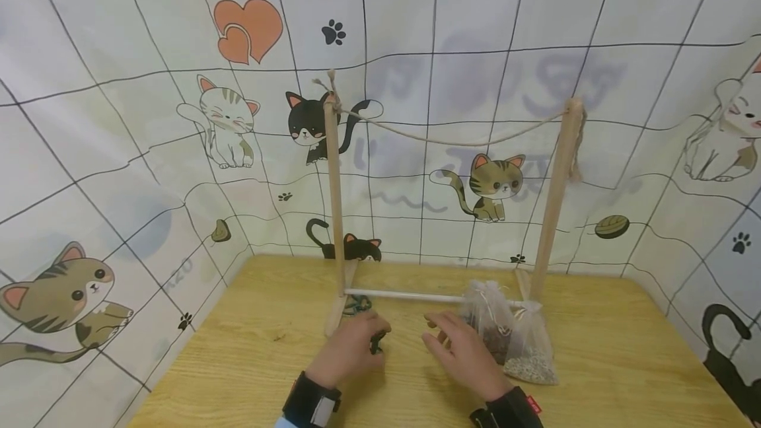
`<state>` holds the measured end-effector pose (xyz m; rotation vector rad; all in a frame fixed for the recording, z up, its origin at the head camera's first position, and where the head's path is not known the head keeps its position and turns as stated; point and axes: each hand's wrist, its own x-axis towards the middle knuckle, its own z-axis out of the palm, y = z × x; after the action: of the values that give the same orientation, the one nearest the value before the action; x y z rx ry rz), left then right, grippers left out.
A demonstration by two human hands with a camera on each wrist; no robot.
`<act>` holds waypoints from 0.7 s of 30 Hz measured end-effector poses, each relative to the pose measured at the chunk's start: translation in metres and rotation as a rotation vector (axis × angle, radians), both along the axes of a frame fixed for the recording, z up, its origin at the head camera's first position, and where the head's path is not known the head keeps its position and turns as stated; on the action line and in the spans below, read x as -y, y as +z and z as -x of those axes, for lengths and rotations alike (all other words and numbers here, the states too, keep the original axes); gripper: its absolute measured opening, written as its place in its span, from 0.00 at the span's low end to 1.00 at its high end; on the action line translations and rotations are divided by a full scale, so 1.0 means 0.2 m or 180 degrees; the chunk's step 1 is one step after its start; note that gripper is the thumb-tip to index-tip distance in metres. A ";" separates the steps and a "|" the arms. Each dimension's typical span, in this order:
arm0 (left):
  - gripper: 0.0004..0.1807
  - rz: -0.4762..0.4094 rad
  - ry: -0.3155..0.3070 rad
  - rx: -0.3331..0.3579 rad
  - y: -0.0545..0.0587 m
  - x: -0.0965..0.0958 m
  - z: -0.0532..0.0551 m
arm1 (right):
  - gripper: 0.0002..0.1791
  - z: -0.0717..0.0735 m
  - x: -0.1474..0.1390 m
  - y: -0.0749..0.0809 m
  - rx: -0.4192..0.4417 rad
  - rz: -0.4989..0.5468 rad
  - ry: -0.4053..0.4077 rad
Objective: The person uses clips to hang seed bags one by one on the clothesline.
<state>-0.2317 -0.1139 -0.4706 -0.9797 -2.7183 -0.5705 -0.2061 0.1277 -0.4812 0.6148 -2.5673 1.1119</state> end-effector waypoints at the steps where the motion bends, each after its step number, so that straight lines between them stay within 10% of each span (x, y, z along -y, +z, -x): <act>1: 0.20 -0.0098 -0.0014 0.0043 0.02 -0.01 -0.01 | 0.20 0.00 0.00 0.00 0.0014 0.0066 0.0045; 11: 0.21 -0.0960 -0.0253 0.0289 0.17 -0.10 -0.05 | 0.28 0.01 0.00 -0.01 0.0341 0.0415 0.0469; 21: 0.20 -0.1301 -0.0485 0.0341 0.16 -0.13 -0.04 | 0.27 0.00 0.00 0.02 0.0446 0.0480 0.0598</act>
<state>-0.2245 -0.0881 -0.4395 -1.0704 -2.4741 -1.1801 -0.2067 0.1275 -0.4775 0.7785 -2.5504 1.4433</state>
